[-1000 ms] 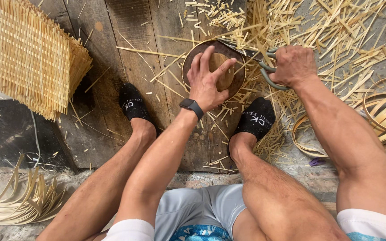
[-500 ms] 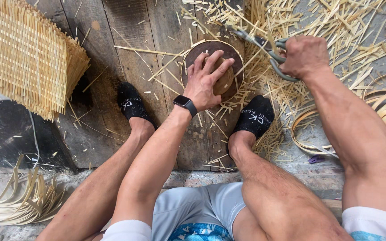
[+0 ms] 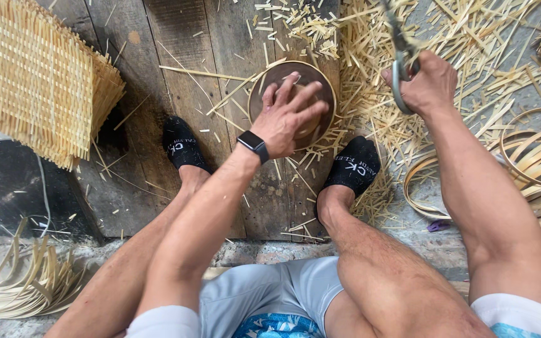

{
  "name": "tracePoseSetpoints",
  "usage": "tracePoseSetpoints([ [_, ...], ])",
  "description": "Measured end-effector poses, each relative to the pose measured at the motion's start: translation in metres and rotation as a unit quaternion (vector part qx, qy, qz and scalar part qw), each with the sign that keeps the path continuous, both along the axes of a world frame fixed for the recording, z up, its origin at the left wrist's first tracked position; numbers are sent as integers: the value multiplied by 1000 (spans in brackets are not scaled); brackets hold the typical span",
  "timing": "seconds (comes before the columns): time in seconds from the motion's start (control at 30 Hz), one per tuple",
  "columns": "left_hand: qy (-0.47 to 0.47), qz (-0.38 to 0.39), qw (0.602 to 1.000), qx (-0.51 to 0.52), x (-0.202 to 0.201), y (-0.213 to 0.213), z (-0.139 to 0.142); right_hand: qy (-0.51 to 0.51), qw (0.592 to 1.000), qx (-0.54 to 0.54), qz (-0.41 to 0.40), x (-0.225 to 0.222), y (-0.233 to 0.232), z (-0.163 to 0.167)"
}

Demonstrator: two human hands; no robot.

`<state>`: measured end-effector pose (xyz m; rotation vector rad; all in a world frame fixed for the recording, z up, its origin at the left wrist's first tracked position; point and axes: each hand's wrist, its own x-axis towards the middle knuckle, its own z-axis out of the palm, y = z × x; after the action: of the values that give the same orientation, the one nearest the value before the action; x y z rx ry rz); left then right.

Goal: The person sits on the floor of a bamboo craft workshop and assembles round woven bamboo trays. They trim the protruding ends of a square woven bamboo mat with scissors, bend a thin bamboo rim ring around the mat, press the assembly into a round wooden mold, and fit the rim to shape the tray.

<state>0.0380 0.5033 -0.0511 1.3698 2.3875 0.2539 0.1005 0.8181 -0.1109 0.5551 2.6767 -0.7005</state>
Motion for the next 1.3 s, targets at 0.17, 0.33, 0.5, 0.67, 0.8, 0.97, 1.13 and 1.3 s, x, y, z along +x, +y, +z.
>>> tracePoseSetpoints([
  [0.17, -38, 240, 969, 40, 14, 3, 10, -123, 917, -236, -296, 18, -6, 0],
  [0.33, -95, 351, 931, -11, 19, 15, -9, -28, 999, -36, -13, 38, -16, 5],
  [0.5, -53, 283, 950, 120, 19, -8, -14, 95, 967, 109, 211, 25, -13, 4],
  [0.67, -111, 258, 952, 119, 18, -3, -9, 94, 933, 204, 282, -4, -22, 2],
  [0.8, -118, 229, 960, 114, 14, -5, -8, -31, 951, 163, 262, -10, -15, 0],
  [0.97, -145, 254, 945, 149, 7, -18, -23, -92, 984, 125, 83, 1, 4, -8],
  [1.13, -147, 492, 846, 142, -32, -11, -52, -27, 986, 159, -34, 17, -5, -3],
  [1.3, -190, 529, 819, 113, -48, 21, -49, -59, 940, -308, -136, 18, -63, 1],
])
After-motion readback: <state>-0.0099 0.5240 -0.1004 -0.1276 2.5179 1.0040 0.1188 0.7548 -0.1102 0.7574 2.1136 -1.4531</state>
